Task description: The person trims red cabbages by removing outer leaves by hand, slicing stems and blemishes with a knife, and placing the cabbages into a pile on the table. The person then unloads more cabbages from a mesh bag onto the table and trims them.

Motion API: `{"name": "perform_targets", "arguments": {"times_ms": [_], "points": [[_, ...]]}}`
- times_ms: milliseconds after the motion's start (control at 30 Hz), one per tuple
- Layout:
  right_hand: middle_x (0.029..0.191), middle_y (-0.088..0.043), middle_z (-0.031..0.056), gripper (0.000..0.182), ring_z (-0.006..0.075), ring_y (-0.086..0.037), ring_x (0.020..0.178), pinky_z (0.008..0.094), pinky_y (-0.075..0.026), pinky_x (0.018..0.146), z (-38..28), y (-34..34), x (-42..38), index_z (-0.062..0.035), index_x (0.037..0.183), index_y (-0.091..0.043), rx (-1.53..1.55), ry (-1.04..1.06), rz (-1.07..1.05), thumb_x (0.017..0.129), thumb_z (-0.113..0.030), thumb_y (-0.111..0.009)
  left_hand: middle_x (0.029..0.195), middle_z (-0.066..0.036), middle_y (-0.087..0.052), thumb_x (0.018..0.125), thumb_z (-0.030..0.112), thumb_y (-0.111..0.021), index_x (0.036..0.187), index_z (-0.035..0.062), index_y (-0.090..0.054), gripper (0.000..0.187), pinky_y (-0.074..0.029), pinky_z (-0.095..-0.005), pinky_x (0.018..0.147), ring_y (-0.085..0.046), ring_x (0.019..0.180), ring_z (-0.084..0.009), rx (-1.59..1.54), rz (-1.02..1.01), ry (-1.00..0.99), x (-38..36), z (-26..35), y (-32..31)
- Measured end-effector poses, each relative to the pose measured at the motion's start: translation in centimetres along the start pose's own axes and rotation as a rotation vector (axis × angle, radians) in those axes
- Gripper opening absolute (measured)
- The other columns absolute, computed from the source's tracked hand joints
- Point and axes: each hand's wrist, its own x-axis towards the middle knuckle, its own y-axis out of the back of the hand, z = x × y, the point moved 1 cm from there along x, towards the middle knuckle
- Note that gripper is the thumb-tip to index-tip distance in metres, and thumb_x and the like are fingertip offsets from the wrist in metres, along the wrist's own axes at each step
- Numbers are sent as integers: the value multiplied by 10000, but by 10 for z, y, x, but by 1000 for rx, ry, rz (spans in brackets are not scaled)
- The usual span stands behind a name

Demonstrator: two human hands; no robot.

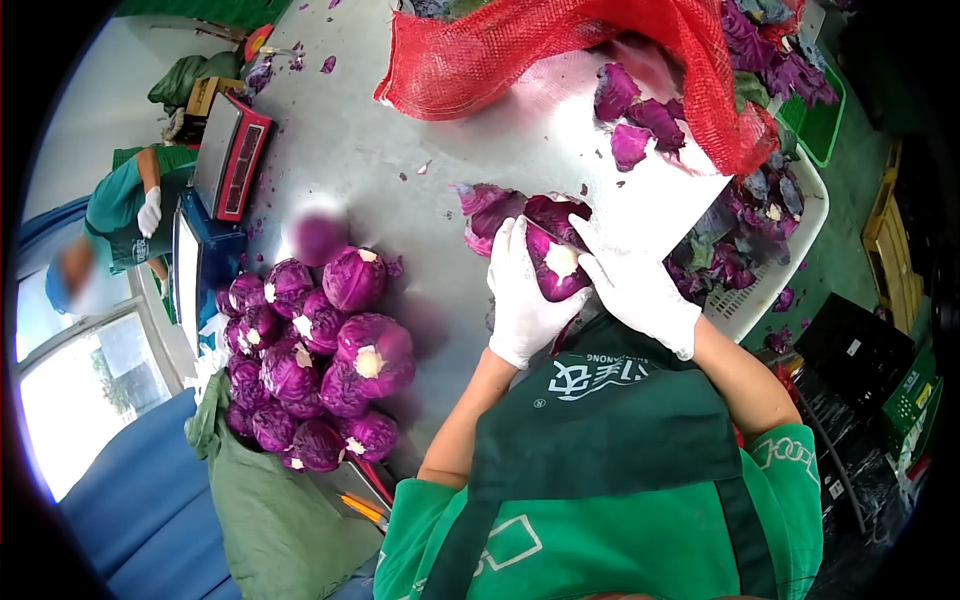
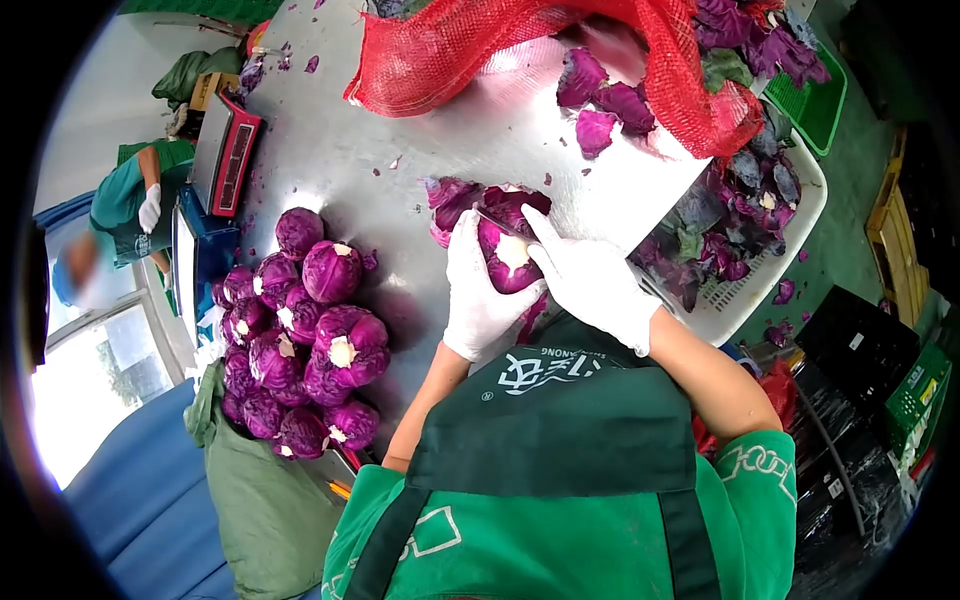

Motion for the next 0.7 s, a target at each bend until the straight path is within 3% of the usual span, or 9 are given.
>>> {"name": "perform_targets", "arguments": {"times_ms": [67, 133, 200, 267, 333, 367, 400, 500, 700], "points": [[1270, -636, 214, 470, 372, -643, 1096, 422, -490, 977, -11, 17, 9, -116, 1487, -439, -9, -171, -218, 1038, -255, -448, 1514, -274, -329, 624, 361, -879, 1512, -47, -251, 1162, -268, -519, 1141, -298, 1427, -432, 6, 5, -20, 0, 2, 1], [1247, -658, 176, 425, 343, -663, 1038, 414, -508, 938, -1, 22, 18, -107, 1436, -512, 4, -100, -130, 1037, -244, -460, 1512, -278, -323, 632, 351, -871, 1516, -25, -257, 1140, -269, -540, 1129, -311, 1414, -439, 55, -13, -61, 1, 5, 3], [1223, -679, 140, 385, 327, -679, 989, 391, -522, 915, 34, 12, 27, -121, 1392, -574, -6, 158, 178, 1032, -220, -477, 1511, -279, -318, 637, 355, -867, 1518, -14, -254, 1135, -266, -550, 1125, -311, 1411, -443, 73, -27, -97, 1, 6, 5], [1168, -698, 147, 431, 312, -681, 993, 376, -515, 924, 32, 25, 29, -117, 1415, -549, 189, 84, 20, 1019, -279, -508, 1545, -260, -297, 638, 368, -879, 1519, -41, -235, 1165, -223, -501, 1185, -258, 1454, -428, 85, -95, -45, 2, 8, 7], [1089, -705, 167, 532, 298, -684, 976, 365, -511, 916, 3, 43, 30, -113, 1434, -526, 168, -238, -281, 979, -385, -568, 1540, -266, -298, 639, 373, -874, 1520, -35, -238, 1160, -219, -505, 1186, -259, 1453, -428, 80, -94, -35, 3, 5, 6], [946, -688, 153, 636, 266, -669, 883, 352, -510, 860, -3, 43, 29, -112, 1447, -511, 126, -218, -297, 932, -471, -614, 1540, -267, -297, 639, 374, -873, 1521, -33, -238, 1161, -216, -505, 1186, -258, 1453, -427, 76, -97, -49, 3, 4, 6], [864, -653, 115, 662, 221, -621, 794, 336, -496, 795, -5, 29, 33, -102, 1423, -538, -17, 81, 61, 898, -487, -660, 1540, -268, -295, 639, 375, -873, 1522, -31, -237, 1161, -213, -506, 1187, -257, 1453, -426, 74, -100, -62, 4, 3, 5], [815, -642, 107, 689, 182, -603, 765, 332, -489, 739, 5, 40, 39, -82, 1374, -584, 238, -247, -259, 828, -466, -753, 1537, -269, -294, 636, 373, -869, 1527, -20, -238, 1160, -212, -516, 1177, -261, 1450, -425, 93, -98, -62, 5, 6, 5], [779, -664, 116, 542, 161, -641, 669, 305, -527, 662, 27, 47, 50, 8, 1288, -605, 349, -170, -345, 859, -292, -747, 1530, -279, -292, 637, 371, -860, 1530, -14, -240, 1153, -216, -535, 1152, -277, 1435, -426, 149, -101, -78, 7, 19, 1]]}}
